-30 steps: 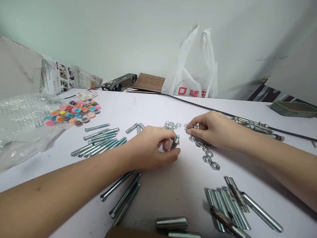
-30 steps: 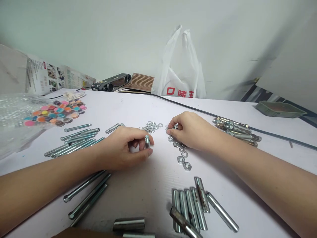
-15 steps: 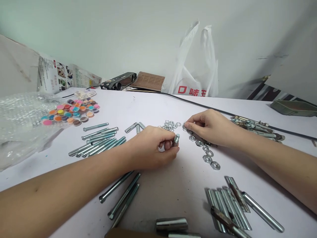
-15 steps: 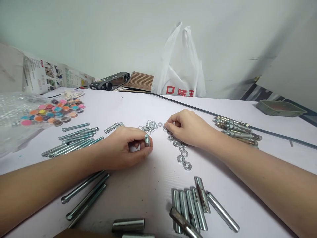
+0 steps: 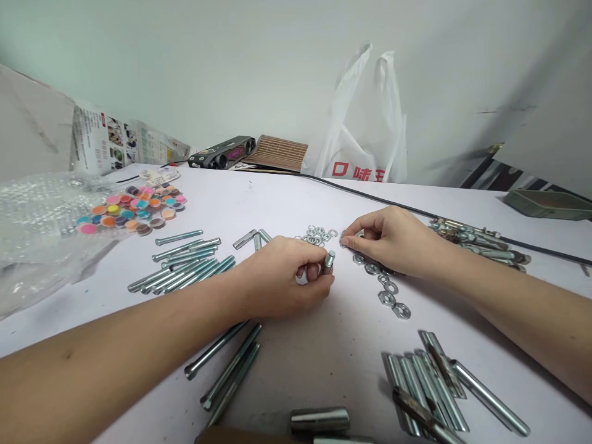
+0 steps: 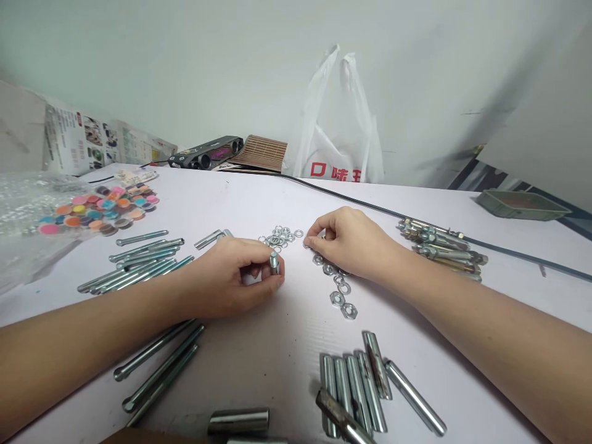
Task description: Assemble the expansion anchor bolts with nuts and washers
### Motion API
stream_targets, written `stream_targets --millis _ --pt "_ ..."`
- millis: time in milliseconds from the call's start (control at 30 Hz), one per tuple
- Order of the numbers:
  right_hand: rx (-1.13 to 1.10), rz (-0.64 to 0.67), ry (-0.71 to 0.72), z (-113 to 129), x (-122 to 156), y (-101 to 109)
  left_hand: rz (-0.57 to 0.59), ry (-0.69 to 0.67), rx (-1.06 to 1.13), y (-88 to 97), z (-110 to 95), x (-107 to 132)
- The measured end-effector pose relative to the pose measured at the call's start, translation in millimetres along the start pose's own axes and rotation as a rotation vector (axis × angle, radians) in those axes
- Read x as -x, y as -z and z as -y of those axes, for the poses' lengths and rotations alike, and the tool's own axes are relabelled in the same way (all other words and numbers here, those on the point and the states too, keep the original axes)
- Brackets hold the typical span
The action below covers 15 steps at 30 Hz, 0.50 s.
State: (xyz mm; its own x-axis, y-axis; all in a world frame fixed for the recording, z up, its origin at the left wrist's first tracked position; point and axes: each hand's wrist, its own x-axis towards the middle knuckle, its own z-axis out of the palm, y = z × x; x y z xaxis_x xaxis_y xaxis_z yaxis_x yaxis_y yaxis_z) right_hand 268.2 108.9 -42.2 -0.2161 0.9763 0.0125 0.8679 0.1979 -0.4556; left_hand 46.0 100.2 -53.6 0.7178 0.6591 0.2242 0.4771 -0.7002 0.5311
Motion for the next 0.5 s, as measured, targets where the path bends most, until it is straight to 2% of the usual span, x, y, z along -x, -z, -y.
stream_targets --millis 500 --pt "0.035 -0.054 -0.027 -0.1 -0.6 -1.6 0.017 0.009 0.006 1.1 -0.5 -0.5"
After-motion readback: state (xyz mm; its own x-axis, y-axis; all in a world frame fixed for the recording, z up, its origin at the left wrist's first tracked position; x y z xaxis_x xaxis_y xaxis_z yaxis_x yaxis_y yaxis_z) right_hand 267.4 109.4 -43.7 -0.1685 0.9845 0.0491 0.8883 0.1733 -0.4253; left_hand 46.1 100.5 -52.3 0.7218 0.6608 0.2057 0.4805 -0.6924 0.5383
